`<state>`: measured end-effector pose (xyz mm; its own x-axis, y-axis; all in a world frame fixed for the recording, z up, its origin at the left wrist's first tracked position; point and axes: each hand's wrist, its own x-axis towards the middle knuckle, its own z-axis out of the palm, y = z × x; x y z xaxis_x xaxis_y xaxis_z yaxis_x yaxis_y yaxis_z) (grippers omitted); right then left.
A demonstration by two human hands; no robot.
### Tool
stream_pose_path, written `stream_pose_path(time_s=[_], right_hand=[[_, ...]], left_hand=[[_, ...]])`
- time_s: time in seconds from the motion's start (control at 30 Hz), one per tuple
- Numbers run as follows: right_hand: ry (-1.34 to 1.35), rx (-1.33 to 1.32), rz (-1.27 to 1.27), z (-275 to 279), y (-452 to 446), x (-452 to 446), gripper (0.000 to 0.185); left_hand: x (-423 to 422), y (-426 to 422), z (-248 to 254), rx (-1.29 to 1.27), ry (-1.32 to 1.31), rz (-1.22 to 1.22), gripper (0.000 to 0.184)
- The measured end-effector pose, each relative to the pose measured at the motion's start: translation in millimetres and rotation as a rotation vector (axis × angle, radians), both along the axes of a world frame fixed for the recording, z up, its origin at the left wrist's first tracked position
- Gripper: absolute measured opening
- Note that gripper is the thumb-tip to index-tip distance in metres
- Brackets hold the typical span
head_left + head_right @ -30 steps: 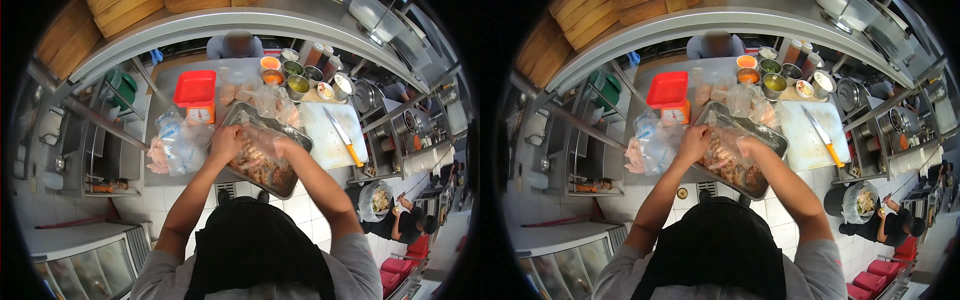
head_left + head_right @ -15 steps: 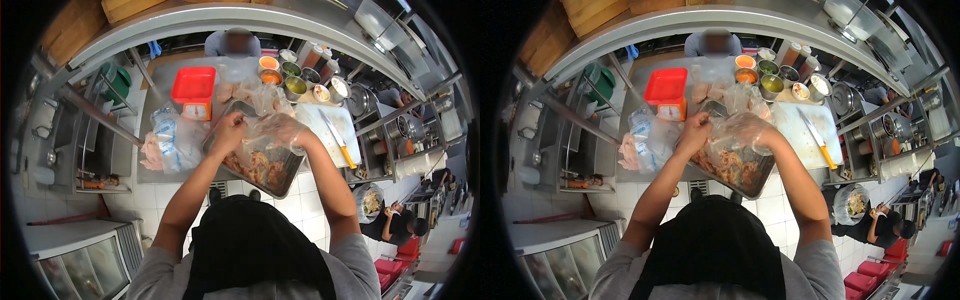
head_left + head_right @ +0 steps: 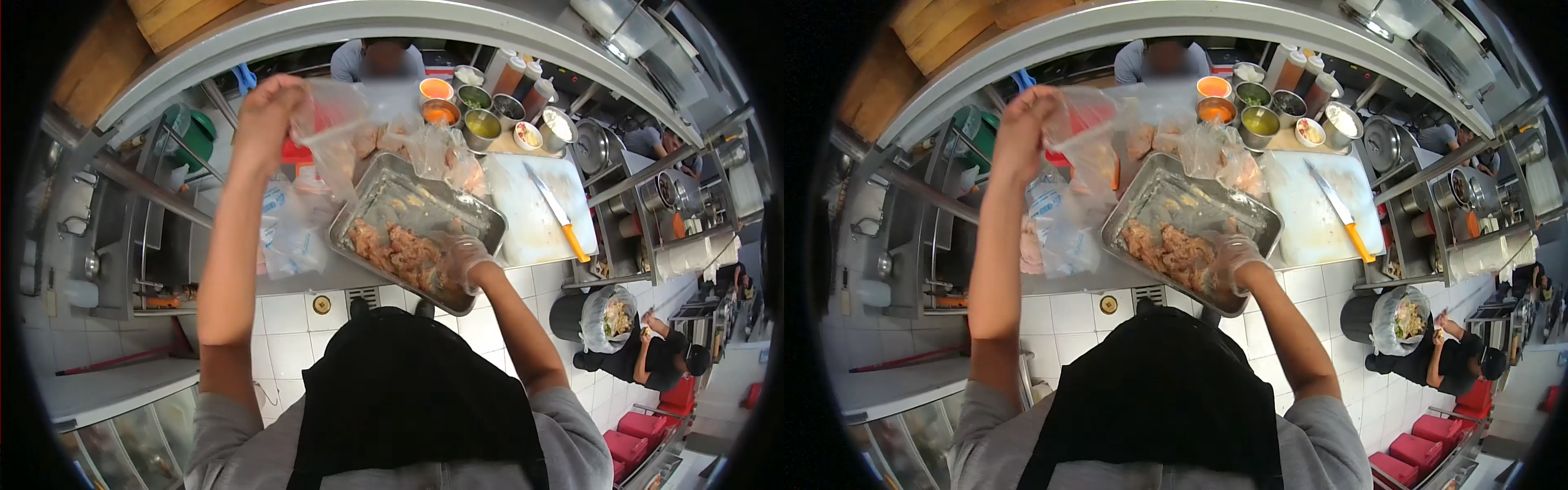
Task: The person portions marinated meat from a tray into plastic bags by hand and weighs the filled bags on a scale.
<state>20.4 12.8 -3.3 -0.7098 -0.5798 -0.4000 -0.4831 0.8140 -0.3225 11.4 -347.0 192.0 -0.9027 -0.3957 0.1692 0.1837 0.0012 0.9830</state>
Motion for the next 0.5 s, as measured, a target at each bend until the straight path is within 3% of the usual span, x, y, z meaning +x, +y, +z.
stream_pose_path(time_s=[0.1,0.2,0.23,0.37,0.43,0.5], right_hand=[[0.036,0.227,-0.043,-8.9,10.6,12.6,0.072],[0.123,0.108,-0.026,-32.7,7.9,28.4,0.065],[0.327,-0.064,0.073,-96.3,19.1,24.5,0.052],[0.276,-0.112,0.113,-86.7,9.4,27.0,0.043],[0.181,-0.157,0.078,-54.1,-0.9,27.7,0.041],[0.435,-0.209,0.244,-47.6,7.6,41.3,0.044]], left_hand=[[-14.6,-23.4,9.8,0.016,0.036,-0.029,0.008],[-30.6,-38.6,6.3,0.05,0.08,0.042,0.008],[-36.0,-44.7,2.5,0.062,0.085,0.045,0.008],[-52.3,-64.6,-16.0,0.105,0.097,0.034,0.007],[-56.6,-70.3,-18.6,0.114,0.101,0.045,0.007],[-62.2,-72.7,-21.5,0.115,0.108,0.081,0.007]])
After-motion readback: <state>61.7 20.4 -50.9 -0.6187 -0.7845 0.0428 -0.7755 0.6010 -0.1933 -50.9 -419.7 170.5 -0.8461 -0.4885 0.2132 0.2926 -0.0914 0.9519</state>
